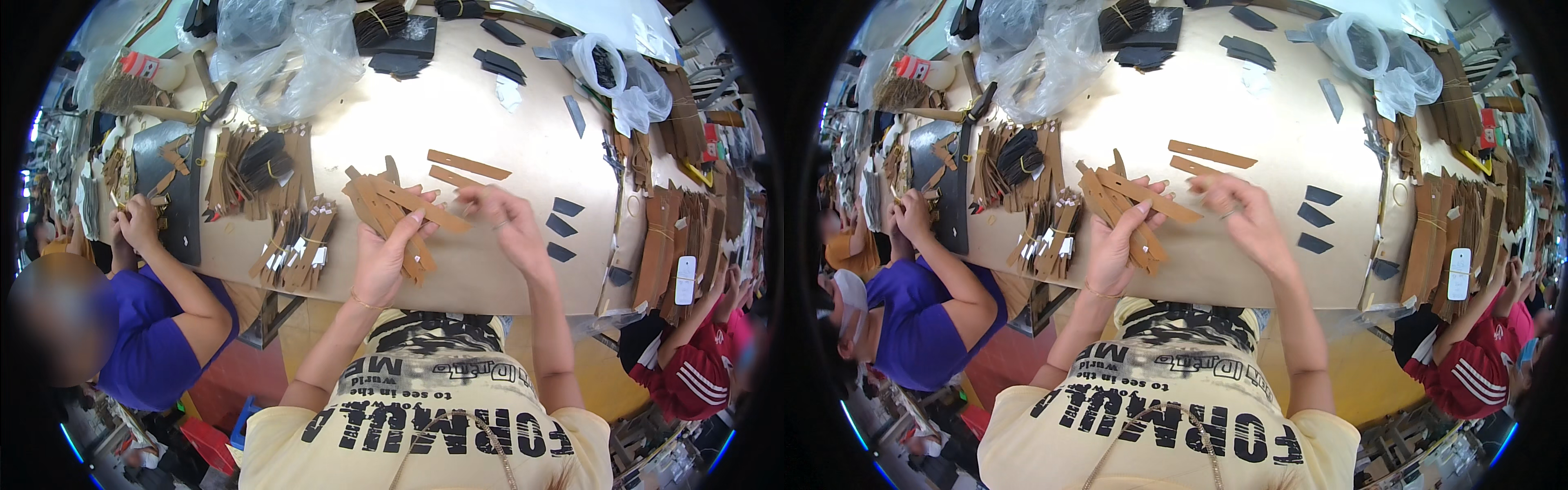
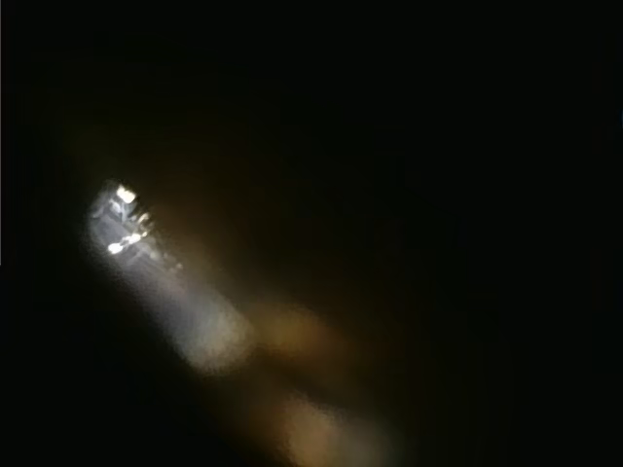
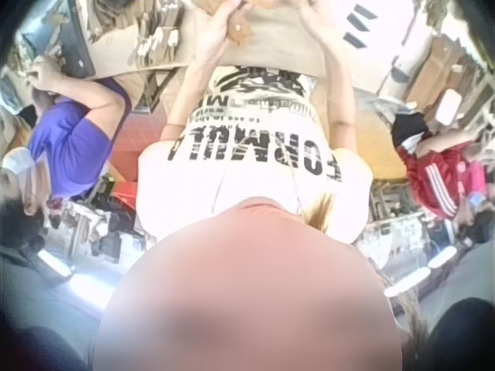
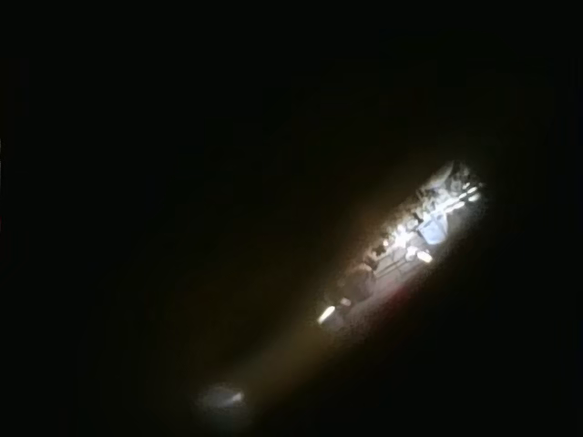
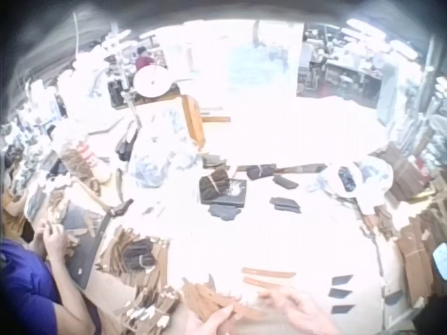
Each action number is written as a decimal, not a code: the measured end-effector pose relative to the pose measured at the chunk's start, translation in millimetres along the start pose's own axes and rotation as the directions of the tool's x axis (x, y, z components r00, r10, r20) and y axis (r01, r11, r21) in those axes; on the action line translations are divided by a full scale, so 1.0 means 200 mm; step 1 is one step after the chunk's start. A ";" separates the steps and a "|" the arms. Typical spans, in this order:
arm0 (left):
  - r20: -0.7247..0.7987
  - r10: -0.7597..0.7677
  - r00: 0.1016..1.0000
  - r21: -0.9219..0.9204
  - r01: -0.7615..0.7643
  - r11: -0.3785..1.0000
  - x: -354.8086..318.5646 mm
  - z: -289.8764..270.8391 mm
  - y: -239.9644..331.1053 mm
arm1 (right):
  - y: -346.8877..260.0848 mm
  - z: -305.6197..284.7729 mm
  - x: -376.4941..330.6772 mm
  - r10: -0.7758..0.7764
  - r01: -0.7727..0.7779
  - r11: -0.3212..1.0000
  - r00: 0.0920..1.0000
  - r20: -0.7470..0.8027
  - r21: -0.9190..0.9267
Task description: The person assembles small leather strips and black inserts by hand on a workbench. They pick up pieces, align them, and attach small white tags to the ends, then bundle the finished units together.
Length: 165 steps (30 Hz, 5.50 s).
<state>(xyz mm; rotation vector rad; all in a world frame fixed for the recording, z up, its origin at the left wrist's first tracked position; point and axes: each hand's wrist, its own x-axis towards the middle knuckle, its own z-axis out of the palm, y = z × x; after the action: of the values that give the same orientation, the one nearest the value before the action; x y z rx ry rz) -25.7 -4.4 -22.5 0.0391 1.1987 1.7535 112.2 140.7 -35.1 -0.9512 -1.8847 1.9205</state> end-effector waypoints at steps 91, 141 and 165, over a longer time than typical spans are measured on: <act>0.053 0.043 0.998 -0.248 -0.029 0.968 0.09 -0.03 0.04 | -0.06 -0.10 0.40 -0.411 0.209 0.868 0.811 -0.416 -0.451; 0.044 -0.044 0.998 -0.075 0.047 0.996 0.11 -0.01 -0.08 | -0.01 0.07 0.08 0.107 -0.220 0.904 0.946 0.306 0.365; -0.215 0.143 0.966 -0.002 -0.147 0.989 0.12 -0.18 0.03 | 0.04 -0.03 -0.04 0.109 -0.114 0.839 0.993 -0.041 -0.531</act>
<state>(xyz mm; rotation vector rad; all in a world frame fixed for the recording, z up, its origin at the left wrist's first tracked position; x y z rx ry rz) -61.9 -12.8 -47.7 -0.0770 1.3648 1.9348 123.3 139.6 -39.7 -1.2392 -2.4708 1.4486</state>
